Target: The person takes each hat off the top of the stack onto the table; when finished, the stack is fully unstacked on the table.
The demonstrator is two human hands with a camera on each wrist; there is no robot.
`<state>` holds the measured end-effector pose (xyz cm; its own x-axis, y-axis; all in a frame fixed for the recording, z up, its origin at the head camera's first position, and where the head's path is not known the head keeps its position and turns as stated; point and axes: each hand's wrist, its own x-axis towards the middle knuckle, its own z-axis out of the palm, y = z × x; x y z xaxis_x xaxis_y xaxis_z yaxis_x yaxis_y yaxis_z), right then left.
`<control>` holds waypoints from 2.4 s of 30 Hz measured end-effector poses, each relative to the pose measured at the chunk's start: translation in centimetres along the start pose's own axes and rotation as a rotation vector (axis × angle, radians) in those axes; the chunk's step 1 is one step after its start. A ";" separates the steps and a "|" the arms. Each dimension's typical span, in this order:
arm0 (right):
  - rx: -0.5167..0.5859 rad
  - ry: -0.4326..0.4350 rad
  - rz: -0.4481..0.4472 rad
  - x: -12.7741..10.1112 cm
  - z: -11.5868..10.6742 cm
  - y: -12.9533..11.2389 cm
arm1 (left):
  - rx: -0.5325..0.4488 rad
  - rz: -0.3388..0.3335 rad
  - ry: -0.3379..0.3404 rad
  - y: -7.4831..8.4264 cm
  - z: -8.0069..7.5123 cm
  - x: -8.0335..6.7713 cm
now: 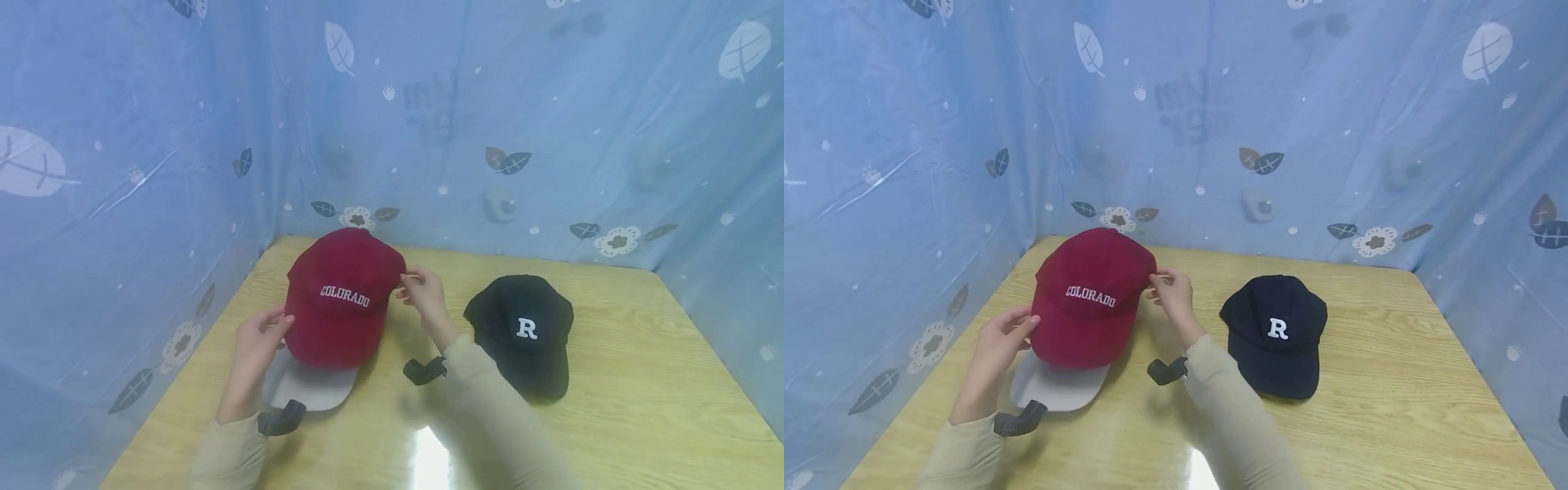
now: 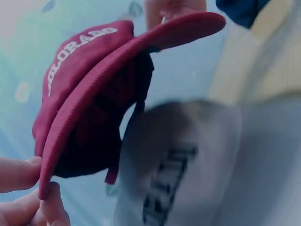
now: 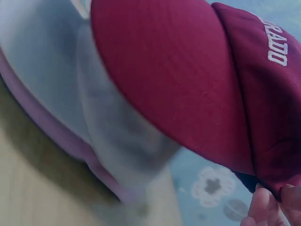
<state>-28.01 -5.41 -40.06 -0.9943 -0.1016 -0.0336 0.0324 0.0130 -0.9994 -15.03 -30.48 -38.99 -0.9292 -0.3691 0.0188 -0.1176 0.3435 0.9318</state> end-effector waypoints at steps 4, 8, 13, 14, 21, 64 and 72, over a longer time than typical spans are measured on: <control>-0.017 0.032 -0.016 0.1 -2.6 -1.1 | -0.025 0.023 0.000 1.3 2.3 0.4; -0.054 0.060 -0.024 0.0 -5.5 -1.7 | -0.060 0.063 -0.006 2.1 5.1 0.8; -0.084 0.117 -0.027 -0.2 -8.9 -1.3 | -0.102 0.079 -0.031 2.7 8.8 1.0; -0.086 0.130 -0.024 -0.3 -9.5 -1.1 | -0.108 0.078 -0.037 2.7 9.5 1.0; -0.203 0.203 -0.011 -0.3 -12.1 1.2 | -0.045 0.110 -0.038 2.0 13.3 0.1; -0.167 0.002 -0.081 -2.1 -2.9 0.3 | 0.206 0.043 -0.004 -1.2 -0.5 -2.0; -0.271 -0.099 0.002 -1.8 2.3 2.4 | 0.216 -0.105 -0.033 -4.6 -3.2 -2.4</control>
<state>-25.94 -7.46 -42.38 -0.9790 -0.1978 -0.0495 -0.0074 0.2774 -0.9607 -11.11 -33.94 -42.15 -0.9185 -0.3851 -0.0896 -0.2832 0.4827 0.8287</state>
